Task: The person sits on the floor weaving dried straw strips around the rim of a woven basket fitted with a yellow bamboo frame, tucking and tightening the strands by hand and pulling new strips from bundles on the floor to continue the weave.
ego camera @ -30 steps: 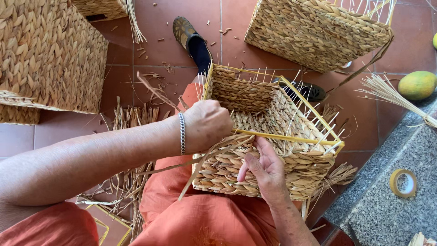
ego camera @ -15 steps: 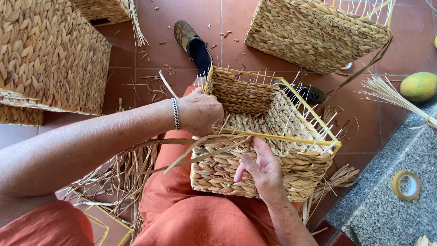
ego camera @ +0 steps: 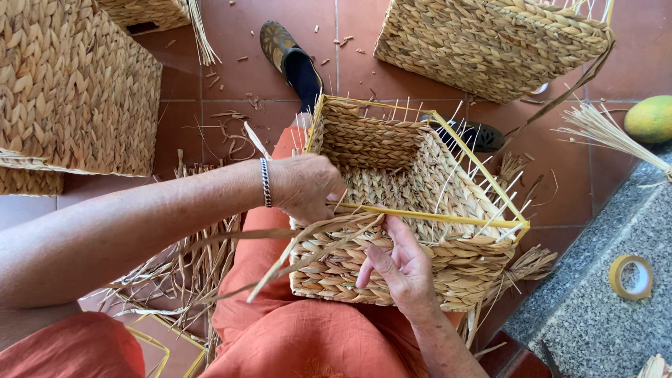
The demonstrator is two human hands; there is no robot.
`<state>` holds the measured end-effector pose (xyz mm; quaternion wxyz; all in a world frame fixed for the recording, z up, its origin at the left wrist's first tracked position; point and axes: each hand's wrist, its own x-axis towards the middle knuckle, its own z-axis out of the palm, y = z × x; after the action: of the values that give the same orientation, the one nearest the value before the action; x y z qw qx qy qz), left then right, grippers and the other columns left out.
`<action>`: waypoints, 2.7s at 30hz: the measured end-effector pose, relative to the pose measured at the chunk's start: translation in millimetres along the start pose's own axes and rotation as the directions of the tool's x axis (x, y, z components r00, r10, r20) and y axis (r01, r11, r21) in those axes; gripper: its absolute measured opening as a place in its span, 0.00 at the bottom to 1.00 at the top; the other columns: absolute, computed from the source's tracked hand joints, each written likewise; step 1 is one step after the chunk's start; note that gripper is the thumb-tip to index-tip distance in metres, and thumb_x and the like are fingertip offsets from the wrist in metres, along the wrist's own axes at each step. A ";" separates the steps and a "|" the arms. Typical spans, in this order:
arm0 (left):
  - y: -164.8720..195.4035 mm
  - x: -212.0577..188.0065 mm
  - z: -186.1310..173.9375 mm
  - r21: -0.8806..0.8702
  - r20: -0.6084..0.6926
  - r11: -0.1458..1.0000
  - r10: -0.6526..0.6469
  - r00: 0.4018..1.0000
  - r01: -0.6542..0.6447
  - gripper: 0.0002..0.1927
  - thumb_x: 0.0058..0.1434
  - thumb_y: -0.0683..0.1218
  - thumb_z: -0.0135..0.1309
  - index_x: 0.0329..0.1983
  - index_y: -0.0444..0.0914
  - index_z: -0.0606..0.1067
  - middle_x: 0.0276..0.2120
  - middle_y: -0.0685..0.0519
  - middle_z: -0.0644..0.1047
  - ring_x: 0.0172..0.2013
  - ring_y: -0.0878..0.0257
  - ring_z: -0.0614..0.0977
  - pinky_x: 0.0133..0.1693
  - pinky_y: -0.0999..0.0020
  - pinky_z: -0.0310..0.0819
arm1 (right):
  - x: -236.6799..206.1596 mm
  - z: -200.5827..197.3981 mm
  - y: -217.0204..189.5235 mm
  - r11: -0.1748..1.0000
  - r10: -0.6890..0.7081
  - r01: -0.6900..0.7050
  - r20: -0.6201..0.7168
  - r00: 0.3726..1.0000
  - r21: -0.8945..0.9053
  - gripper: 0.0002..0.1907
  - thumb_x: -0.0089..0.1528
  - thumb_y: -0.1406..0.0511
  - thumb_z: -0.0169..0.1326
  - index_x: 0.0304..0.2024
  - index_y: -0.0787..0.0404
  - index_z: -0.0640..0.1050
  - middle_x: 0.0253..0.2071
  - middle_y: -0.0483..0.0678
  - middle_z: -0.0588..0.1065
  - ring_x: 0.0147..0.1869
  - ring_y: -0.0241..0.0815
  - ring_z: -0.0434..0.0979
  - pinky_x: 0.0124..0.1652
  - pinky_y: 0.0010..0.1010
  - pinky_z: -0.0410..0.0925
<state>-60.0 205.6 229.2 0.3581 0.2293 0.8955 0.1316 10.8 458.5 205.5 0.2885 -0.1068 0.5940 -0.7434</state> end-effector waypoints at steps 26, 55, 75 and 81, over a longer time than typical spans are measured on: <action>37.6 -51.7 16.7 0.309 -0.714 0.913 0.408 0.569 -0.267 0.12 0.51 0.46 0.57 0.33 0.34 0.70 0.28 0.46 0.73 0.30 0.50 0.77 0.31 0.56 0.71 | 1.2 -2.1 7.9 0.993 0.007 -0.008 -0.007 1.000 -0.119 0.38 0.68 0.62 0.54 0.73 0.75 0.55 0.55 0.61 0.75 0.28 0.35 0.82 0.27 0.19 0.69; 22.7 -84.4 -51.4 -0.151 -0.488 0.982 0.027 0.872 -0.115 0.10 0.58 0.50 0.57 0.28 0.40 0.82 0.22 0.44 0.80 0.25 0.45 0.82 0.32 0.51 0.76 | 3.5 13.4 -10.4 0.216 -0.715 0.292 0.053 0.697 -0.932 0.21 0.62 0.65 0.67 0.56 0.60 0.76 0.47 0.51 0.76 0.25 0.31 0.71 0.25 0.21 0.71; 57.7 -90.2 101.6 0.092 -0.674 0.987 0.158 0.722 -0.131 0.15 0.52 0.40 0.57 0.43 0.34 0.72 0.28 0.51 0.74 0.29 0.55 0.79 0.27 0.58 0.74 | 41.5 -0.1 -9.5 0.770 -0.511 0.408 -0.090 0.855 -0.491 0.05 0.70 0.73 0.54 0.48 0.68 0.76 0.43 0.50 0.81 0.36 0.31 0.80 0.36 0.21 0.78; 59.0 -99.3 68.4 0.105 -0.860 0.985 0.160 0.485 -0.139 0.11 0.52 0.50 0.61 0.28 0.39 0.74 0.28 0.49 0.74 0.32 0.50 0.78 0.30 0.54 0.71 | 34.9 1.9 -27.5 0.759 -0.432 0.381 0.030 0.902 -0.528 0.11 0.67 0.74 0.56 0.52 0.68 0.77 0.46 0.49 0.80 0.42 0.32 0.82 0.41 0.21 0.79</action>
<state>70.1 211.1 262.0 -0.1529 0.2132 0.9321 0.2497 -24.8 441.0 225.5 0.0523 -0.2725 0.7481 -0.6028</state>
